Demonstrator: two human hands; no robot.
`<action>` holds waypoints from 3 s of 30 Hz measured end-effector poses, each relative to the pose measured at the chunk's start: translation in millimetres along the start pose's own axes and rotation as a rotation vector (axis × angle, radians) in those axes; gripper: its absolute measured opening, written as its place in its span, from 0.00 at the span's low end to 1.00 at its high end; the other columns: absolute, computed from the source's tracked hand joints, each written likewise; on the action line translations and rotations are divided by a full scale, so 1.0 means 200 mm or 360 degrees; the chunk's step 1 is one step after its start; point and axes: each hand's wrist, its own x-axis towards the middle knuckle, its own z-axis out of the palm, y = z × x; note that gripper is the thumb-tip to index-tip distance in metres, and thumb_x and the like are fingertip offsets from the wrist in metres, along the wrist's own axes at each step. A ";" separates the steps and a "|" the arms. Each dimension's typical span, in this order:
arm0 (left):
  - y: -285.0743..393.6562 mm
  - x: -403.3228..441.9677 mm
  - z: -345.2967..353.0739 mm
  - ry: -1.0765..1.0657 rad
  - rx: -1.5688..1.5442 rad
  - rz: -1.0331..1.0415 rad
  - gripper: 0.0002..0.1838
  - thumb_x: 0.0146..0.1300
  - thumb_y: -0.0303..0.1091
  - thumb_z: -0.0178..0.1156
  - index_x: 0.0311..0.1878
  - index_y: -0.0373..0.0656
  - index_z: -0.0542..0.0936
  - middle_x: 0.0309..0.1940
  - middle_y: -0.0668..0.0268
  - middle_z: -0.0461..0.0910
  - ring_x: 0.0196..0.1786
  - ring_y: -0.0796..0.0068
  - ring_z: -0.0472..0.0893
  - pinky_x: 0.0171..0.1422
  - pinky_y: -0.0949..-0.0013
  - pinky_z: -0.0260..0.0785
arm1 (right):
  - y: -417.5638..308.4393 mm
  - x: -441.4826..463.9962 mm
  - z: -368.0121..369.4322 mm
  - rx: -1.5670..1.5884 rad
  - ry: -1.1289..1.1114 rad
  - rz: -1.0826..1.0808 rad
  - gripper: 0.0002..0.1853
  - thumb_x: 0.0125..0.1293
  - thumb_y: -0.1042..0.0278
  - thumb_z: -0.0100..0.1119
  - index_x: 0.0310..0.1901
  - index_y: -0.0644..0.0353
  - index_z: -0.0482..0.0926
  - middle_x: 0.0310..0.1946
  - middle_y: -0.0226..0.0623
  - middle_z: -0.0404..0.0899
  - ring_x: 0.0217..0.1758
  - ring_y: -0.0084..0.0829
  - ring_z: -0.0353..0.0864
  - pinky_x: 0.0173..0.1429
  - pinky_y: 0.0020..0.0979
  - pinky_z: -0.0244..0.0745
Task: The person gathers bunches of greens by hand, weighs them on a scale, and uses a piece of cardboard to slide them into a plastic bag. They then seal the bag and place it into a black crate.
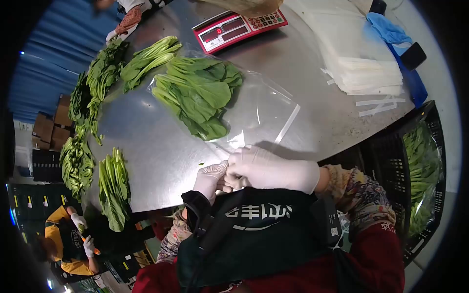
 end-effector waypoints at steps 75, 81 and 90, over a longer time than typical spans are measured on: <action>0.21 0.50 -0.45 0.0903 0.2101 0.1160 0.38 0.66 0.55 0.48 0.73 0.44 0.53 0.74 0.52 0.46 0.76 0.49 0.45 0.76 0.49 0.34 | 0.68 0.54 -0.22 -0.0875 0.0286 0.0472 0.31 0.68 0.58 0.47 0.71 0.54 0.54 0.71 0.38 0.52 0.74 0.30 0.52 0.72 0.37 0.51; 0.20 0.50 -0.46 0.0922 0.2092 0.1138 0.39 0.63 0.52 0.52 0.73 0.46 0.52 0.74 0.53 0.46 0.76 0.51 0.45 0.76 0.50 0.33 | 0.80 0.42 -0.35 -0.1140 0.0239 0.0221 0.36 0.58 0.70 0.50 0.71 0.51 0.55 0.72 0.30 0.53 0.75 0.30 0.51 0.75 0.45 0.46; 0.25 0.45 -0.60 -0.0274 -0.0257 0.0963 0.30 0.72 0.54 0.39 0.70 0.44 0.60 0.65 0.58 0.64 0.62 0.57 0.67 0.68 0.55 0.59 | 0.20 0.54 -0.53 -0.0586 0.0991 -0.0360 0.12 0.57 0.70 0.56 0.44 0.52 0.78 0.40 0.33 0.81 0.49 0.32 0.78 0.71 0.46 0.51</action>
